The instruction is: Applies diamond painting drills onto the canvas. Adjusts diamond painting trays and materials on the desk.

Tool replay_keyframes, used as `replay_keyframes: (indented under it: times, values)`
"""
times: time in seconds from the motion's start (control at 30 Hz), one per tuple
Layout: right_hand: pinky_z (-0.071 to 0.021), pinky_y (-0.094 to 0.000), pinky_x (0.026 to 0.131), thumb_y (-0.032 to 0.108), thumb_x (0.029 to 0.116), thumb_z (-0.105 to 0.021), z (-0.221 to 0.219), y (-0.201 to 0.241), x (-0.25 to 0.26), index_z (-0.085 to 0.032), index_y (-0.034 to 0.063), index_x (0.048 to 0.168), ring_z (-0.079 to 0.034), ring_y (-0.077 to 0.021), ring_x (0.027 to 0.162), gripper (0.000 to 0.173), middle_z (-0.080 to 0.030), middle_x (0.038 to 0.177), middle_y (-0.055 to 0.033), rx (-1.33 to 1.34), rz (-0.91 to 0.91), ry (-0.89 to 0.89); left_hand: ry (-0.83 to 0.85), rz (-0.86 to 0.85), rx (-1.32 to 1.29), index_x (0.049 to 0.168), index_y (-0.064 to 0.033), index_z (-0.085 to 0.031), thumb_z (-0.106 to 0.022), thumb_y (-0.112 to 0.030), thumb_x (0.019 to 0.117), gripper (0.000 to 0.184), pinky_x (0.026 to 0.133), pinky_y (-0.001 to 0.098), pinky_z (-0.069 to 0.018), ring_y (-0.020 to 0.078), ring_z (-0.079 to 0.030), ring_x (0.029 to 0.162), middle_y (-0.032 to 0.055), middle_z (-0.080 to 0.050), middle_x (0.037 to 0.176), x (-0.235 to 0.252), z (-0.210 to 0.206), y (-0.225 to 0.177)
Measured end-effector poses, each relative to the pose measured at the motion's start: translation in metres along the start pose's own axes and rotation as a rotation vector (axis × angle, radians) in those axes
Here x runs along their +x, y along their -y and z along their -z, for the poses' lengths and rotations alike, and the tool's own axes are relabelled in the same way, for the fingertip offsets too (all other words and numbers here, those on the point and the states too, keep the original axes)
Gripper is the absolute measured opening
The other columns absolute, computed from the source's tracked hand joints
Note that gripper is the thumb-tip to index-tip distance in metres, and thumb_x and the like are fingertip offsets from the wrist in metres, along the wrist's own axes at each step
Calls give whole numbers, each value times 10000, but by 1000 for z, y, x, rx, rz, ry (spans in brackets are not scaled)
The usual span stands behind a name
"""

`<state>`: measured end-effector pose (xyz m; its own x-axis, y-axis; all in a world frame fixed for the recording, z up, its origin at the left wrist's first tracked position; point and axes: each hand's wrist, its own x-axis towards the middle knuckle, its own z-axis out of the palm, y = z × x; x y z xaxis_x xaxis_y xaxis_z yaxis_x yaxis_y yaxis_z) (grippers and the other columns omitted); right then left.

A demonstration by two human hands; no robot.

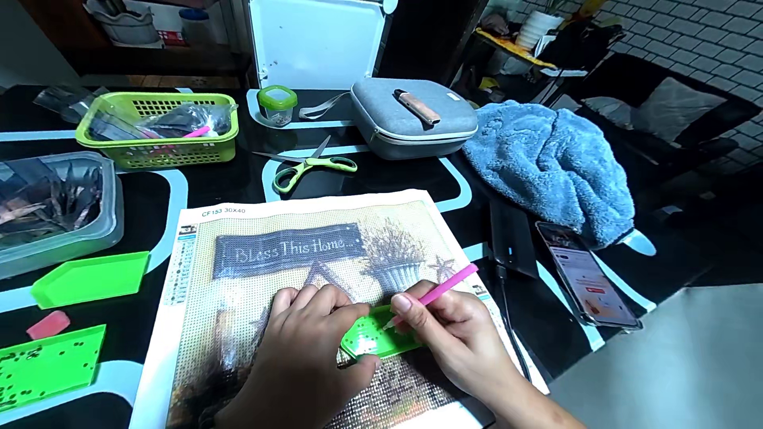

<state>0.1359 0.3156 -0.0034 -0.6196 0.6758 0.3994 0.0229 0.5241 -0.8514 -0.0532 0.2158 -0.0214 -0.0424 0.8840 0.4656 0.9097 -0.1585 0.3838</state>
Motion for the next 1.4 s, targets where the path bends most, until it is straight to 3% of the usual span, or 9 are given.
replay_keyframes:
  times: [0.23, 0.93, 1.2, 1.4]
  values:
    - [-502, -129, 536, 227, 1071, -533, 36, -10, -19, -681, 138, 857, -613, 1, 584, 275, -686, 729, 37, 92, -224, -227, 13, -13, -24, 1042, -312, -802, -611, -601, 783, 433, 800, 404, -415, 98, -616, 809, -93, -698, 915, -1, 0, 2]
    - [-481, -114, 559, 257, 1071, -536, 35, -16, -29, -670, 110, 871, -585, 41, 613, 282, -637, 701, 75, -170, -80, -173, 34, -20, -43, 1056, -298, -799, -587, -637, 824, 463, 798, 407, -405, 108, -605, 800, -78, -705, 929, -1, 3, 5]
    - [-477, -123, 615, 259, 1087, -513, 32, -15, -32, -656, 40, 894, -570, 22, 655, 325, -622, 728, -3, -405, 111, -123, 27, -24, -49, 1059, -289, -799, -582, -641, 824, 475, 794, 401, -405, 105, -604, 793, -74, -705, 924, -2, 3, 6]
    - [-488, -124, 578, 302, 1069, -544, 39, -5, -21, -688, 106, 854, -587, 39, 637, 324, -639, 717, 66, -298, -29, -87, 6, -10, -19, 1032, -305, -803, -616, -604, 776, 436, 786, 391, -422, 97, -616, 798, -94, -700, 912, -2, 2, 3]
